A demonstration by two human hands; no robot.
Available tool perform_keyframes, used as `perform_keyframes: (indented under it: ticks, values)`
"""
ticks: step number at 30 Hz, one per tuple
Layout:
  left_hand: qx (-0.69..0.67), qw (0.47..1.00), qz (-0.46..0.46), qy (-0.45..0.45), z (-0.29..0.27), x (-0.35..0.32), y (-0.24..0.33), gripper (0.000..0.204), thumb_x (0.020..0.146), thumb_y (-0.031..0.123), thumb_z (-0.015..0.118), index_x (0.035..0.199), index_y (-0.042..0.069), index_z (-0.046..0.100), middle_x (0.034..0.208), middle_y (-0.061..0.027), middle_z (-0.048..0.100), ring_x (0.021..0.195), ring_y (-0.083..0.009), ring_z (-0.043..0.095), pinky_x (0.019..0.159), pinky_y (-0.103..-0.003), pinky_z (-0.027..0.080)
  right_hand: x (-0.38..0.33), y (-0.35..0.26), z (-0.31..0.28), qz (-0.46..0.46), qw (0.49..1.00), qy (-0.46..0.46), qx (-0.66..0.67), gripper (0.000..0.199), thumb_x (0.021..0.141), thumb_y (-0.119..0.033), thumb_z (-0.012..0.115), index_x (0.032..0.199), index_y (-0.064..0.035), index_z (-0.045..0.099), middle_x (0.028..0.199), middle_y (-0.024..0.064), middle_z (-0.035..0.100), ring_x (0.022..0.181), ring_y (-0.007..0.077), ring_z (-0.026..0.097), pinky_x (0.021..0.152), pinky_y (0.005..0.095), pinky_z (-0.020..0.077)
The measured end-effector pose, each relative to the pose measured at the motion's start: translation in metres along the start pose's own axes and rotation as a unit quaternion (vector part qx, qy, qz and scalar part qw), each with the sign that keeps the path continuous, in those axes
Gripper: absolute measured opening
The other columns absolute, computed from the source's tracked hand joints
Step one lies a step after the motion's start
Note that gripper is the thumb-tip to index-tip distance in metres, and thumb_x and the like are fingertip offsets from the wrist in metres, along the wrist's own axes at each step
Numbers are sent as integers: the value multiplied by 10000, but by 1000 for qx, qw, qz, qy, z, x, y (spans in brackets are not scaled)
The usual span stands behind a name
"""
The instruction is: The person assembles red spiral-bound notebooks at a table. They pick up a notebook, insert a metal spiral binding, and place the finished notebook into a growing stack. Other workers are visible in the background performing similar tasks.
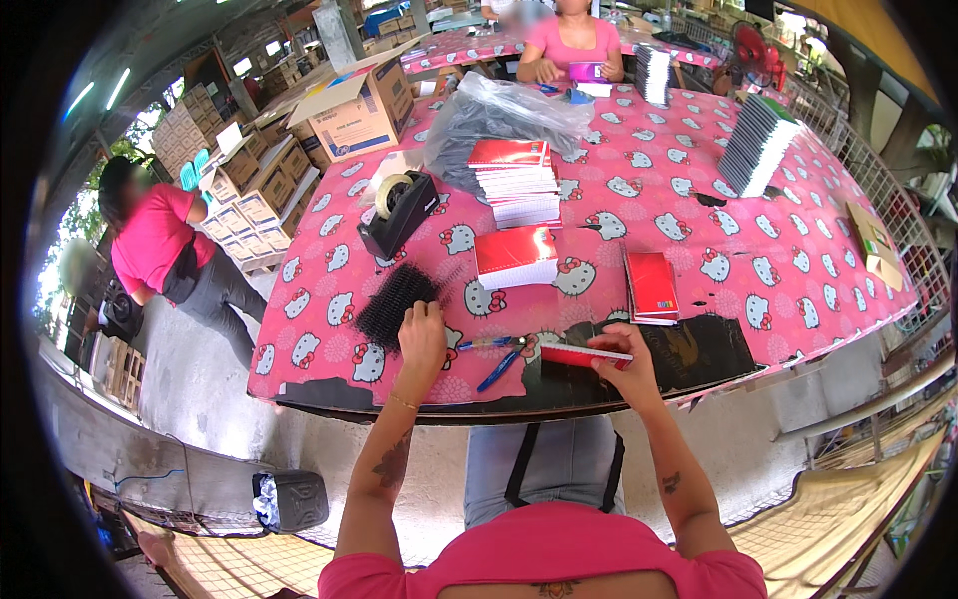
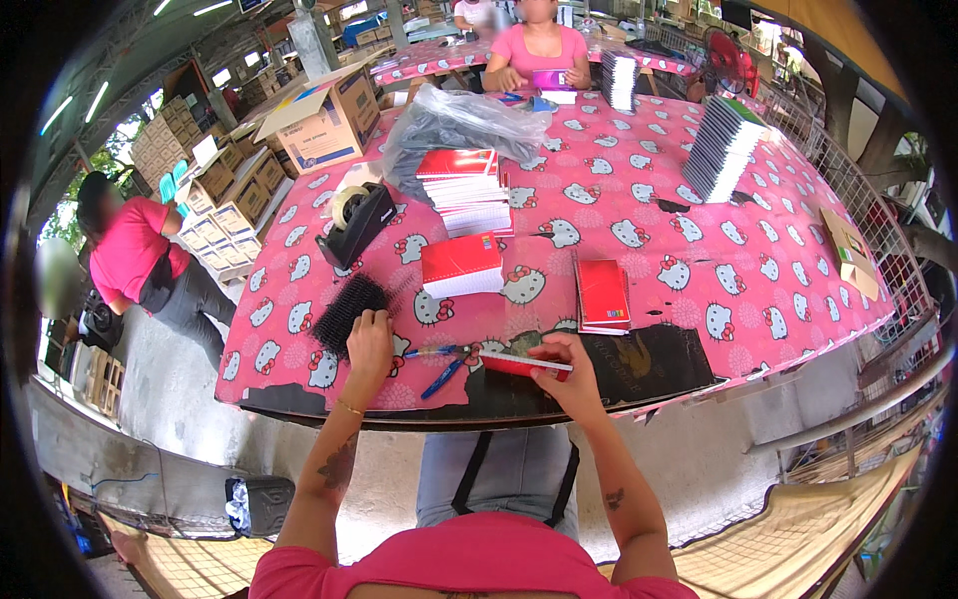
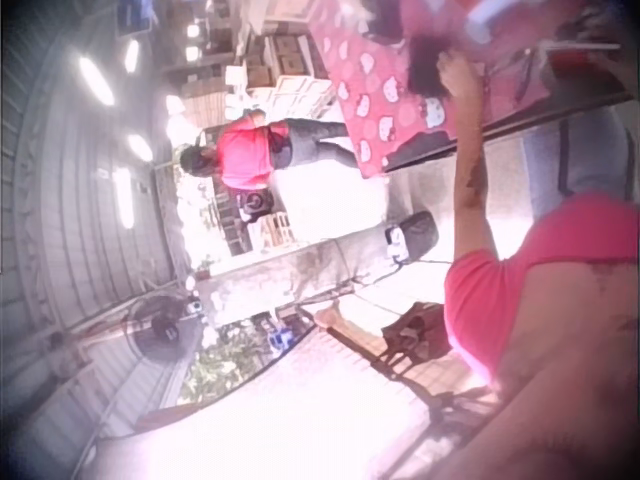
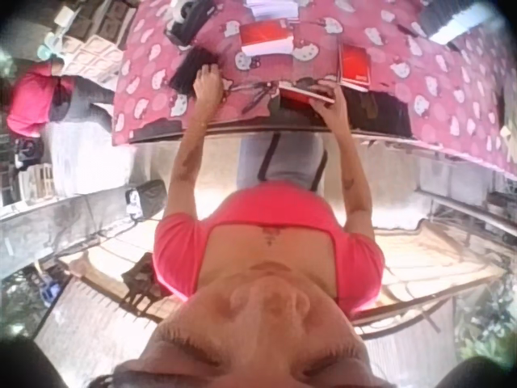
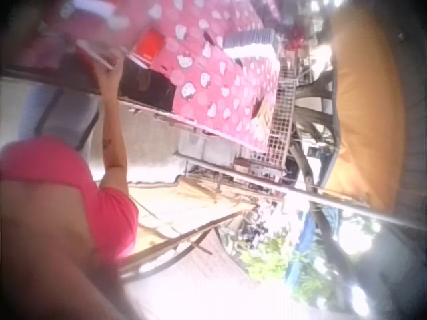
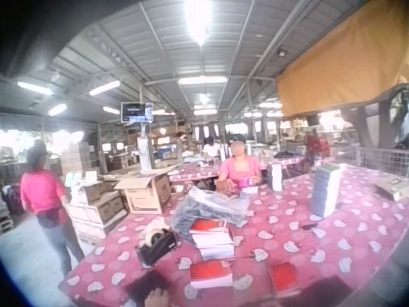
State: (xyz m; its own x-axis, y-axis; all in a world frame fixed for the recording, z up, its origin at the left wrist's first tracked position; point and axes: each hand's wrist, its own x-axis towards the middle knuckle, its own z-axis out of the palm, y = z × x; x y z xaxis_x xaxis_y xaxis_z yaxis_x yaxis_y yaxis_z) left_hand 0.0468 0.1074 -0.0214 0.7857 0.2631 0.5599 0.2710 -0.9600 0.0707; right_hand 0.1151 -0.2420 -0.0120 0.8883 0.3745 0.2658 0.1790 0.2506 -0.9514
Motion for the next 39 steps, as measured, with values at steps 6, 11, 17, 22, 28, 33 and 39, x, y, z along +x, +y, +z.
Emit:
perform_keyframes:
  ticks: [6,11,17,22,28,33,39]
  values:
    - [-174,980,6,98,-26,2,29,247,935,90,599,1165,9,559,938,-192,608,836,-394,619,701,-461,521,5,4,-11,55,991,-74,-94,219,891,-72,728,1106,-30,722,876,1,661,671,50,547,572,214,434]
    - [-361,931,50,-5,-63,-26,95,270,933,72,628,1199,34,610,913,-178,607,758,-374,608,652,-440,489,9,1,-13,89,988,-92,-85,237,897,-75,720,1129,-26,720,890,4,666,658,49,545,559,217,436]
    - [-407,911,57,-30,-66,-31,119,267,876,98,717,1138,56,685,855,-119,615,723,-284,600,640,-392,485,9,5,-17,89,987,-101,-90,252,906,-70,705,1154,-30,714,859,4,668,640,48,542,555,220,440]
    - [-375,923,82,17,-60,-27,115,221,859,105,733,1074,57,722,776,-82,614,722,-276,604,629,-380,480,11,7,-18,86,987,-113,-80,260,907,-66,702,1166,-38,712,845,11,667,625,54,543,553,224,442]
    - [-392,917,71,-9,-52,-20,112,226,849,119,739,1065,63,703,796,-92,615,742,-284,608,646,-394,486,13,0,-21,96,982,-133,-93,262,909,-65,704,1169,-40,713,870,28,665,643,67,559,578,235,456]
    - [-378,905,173,-94,-52,1,101,261,860,176,733,1098,87,668,922,-93,590,760,-305,613,647,-414,489,12,-3,-22,100,979,-147,-103,277,908,-61,700,1185,-42,708,877,24,662,676,64,557,612,235,456]
    - [-314,910,241,-124,-62,9,107,301,891,251,701,1152,109,653,1070,-99,605,906,-292,604,780,-431,477,4,-9,-17,93,978,-140,-121,288,906,-52,696,1192,-10,693,932,38,687,795,77,572,724,239,484]
